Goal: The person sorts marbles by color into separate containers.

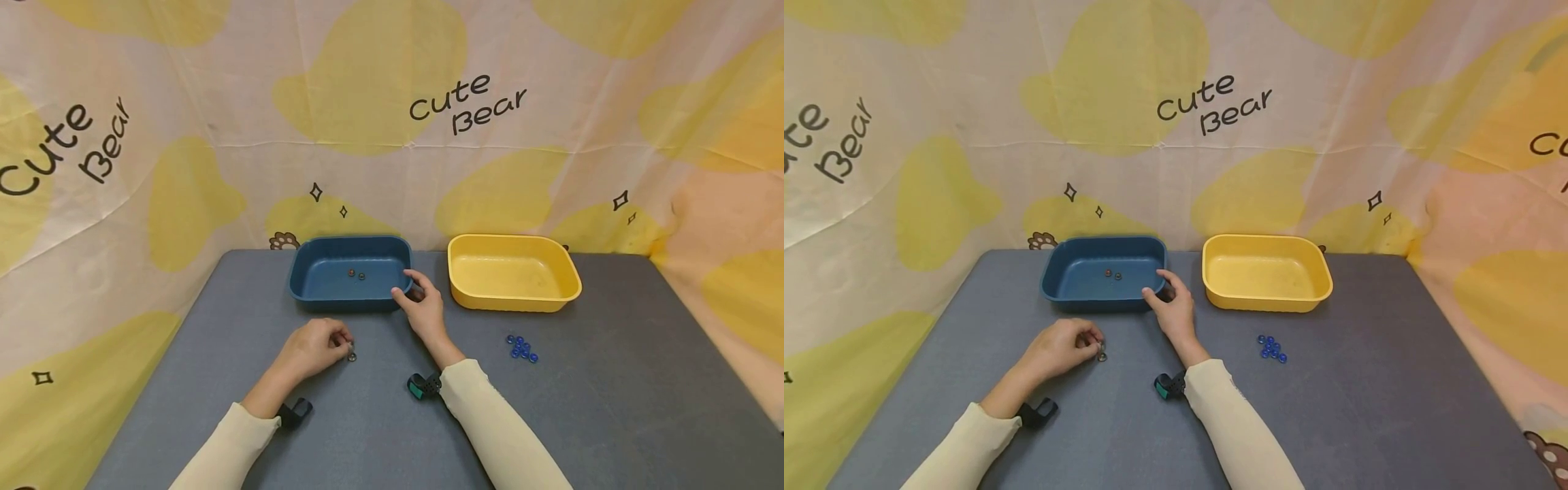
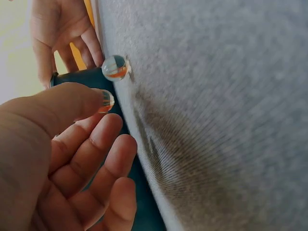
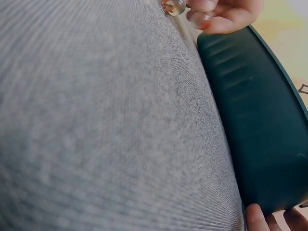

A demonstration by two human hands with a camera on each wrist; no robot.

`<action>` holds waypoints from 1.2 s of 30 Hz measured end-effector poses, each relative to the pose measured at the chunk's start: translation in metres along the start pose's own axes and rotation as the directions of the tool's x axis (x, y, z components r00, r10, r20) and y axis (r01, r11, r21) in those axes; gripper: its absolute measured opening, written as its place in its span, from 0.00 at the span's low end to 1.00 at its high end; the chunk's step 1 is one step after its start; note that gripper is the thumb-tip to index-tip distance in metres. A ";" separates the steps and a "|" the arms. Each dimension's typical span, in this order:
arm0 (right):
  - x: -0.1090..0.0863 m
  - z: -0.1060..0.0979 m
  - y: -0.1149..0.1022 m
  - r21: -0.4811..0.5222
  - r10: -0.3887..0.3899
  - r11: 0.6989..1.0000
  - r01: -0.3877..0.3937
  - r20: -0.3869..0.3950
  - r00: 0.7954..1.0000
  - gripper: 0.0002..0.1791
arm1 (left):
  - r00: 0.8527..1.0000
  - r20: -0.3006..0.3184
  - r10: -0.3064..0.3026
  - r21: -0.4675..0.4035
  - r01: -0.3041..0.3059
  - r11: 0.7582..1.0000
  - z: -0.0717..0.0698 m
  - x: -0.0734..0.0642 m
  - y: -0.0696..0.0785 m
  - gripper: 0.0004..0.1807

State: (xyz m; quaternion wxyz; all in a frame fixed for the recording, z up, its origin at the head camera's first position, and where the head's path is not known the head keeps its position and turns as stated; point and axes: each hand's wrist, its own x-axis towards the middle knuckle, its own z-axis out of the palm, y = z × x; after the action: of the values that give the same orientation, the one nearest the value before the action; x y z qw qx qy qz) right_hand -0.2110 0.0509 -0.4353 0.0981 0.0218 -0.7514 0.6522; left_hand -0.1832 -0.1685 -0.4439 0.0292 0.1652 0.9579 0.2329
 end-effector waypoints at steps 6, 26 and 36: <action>0.000 0.000 -0.002 -0.011 -0.001 1.000 0.001 0.000 1.000 0.25 | 0.999 -0.035 0.003 -0.016 -0.004 1.000 -0.007 0.002 0.001 0.01; 0.001 0.000 -0.001 -0.014 0.049 0.999 -0.049 0.001 0.999 0.25 | 0.988 -0.147 0.041 0.007 -0.041 0.999 -0.037 0.020 0.008 0.03; 0.002 0.001 0.001 -0.009 0.056 0.998 -0.056 -0.007 0.998 0.25 | 0.985 -0.166 0.041 0.019 -0.039 0.999 -0.052 0.037 0.012 0.02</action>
State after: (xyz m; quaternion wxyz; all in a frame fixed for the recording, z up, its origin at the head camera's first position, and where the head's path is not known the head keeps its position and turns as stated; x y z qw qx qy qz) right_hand -0.2134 0.0503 -0.4360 0.0823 -0.0018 -0.7544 0.6512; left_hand -0.2218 -0.1689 -0.3918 -0.0568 0.1647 0.9553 0.2388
